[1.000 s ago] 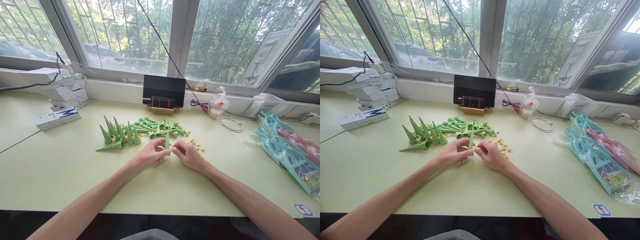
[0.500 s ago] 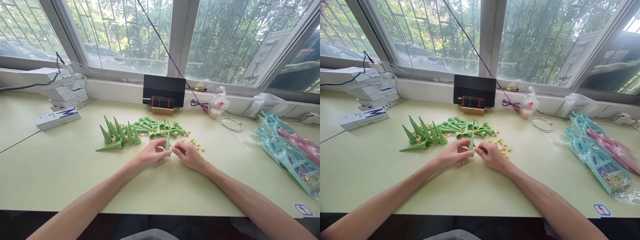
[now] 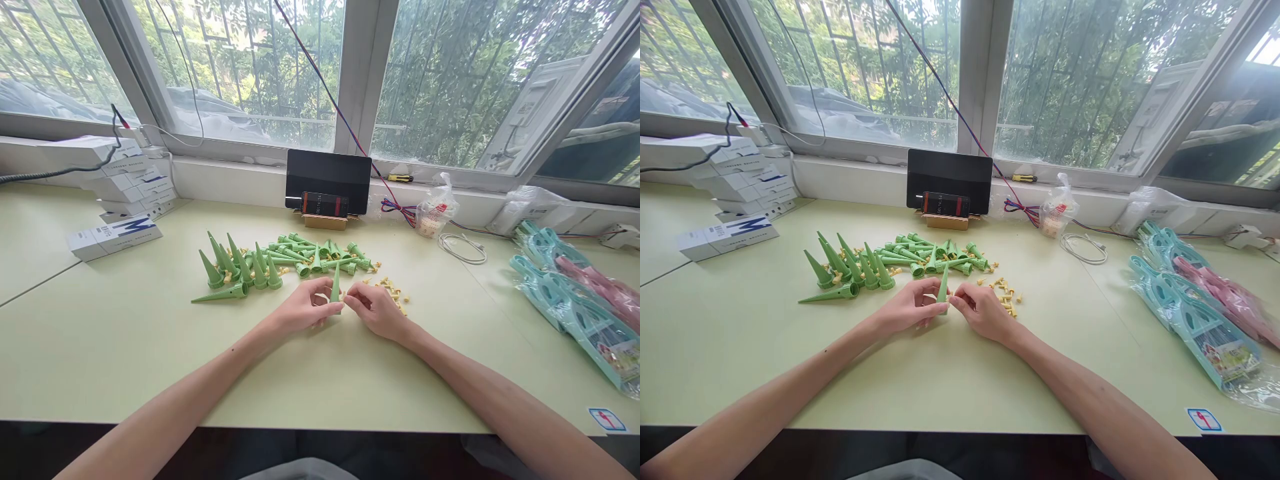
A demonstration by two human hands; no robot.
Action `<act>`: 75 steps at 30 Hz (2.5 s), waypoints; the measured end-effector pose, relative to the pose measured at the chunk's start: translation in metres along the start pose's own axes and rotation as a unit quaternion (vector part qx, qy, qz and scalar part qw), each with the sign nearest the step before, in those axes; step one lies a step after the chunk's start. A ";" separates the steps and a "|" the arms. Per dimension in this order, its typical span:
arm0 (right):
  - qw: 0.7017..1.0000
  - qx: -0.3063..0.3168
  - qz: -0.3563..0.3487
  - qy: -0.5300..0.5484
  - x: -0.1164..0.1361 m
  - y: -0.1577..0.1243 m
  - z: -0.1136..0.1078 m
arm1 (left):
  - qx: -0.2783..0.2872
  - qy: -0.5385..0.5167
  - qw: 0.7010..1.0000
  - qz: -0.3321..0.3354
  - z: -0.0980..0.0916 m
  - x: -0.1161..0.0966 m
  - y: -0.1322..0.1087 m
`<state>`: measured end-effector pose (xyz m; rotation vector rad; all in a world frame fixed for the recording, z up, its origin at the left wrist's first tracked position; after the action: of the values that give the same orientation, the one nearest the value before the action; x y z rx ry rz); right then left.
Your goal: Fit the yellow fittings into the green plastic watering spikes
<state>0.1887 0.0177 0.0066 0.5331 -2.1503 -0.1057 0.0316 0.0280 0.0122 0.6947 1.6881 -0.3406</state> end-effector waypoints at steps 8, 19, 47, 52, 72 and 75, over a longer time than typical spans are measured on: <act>1.000 -0.007 -0.010 -0.003 -0.002 0.002 0.001 | -0.005 0.010 1.000 -0.001 0.001 -0.005 0.000; 1.000 0.025 -0.010 0.014 0.002 0.000 0.001 | -0.024 0.023 0.999 0.002 -0.002 -0.001 0.000; 0.999 0.023 -0.030 -0.013 -0.001 0.000 0.003 | 0.006 0.003 1.000 0.017 -0.001 -0.002 0.000; 0.999 0.024 -0.028 -0.017 -0.002 0.001 0.004 | 0.012 0.000 1.000 0.016 0.000 -0.002 0.000; 0.999 0.021 -0.012 -0.033 -0.005 0.000 0.003 | 0.026 0.020 0.999 0.017 0.000 -0.002 -0.001; 0.999 0.019 -0.015 -0.031 -0.004 0.000 0.003 | 0.027 0.020 0.999 0.018 0.000 -0.003 -0.001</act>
<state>0.1887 0.0193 0.0020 0.5909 -2.2097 -0.0990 0.0314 0.0261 0.0153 0.7755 1.7082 -0.3501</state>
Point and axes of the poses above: each hand's wrist, its own y-axis towards the middle knuckle, its own z-axis out of the palm, x = y × z, the point moved 5 cm from there along y, towards the middle knuckle, and after that the axes turned 8 degrees about z, right-handed, at the moved point
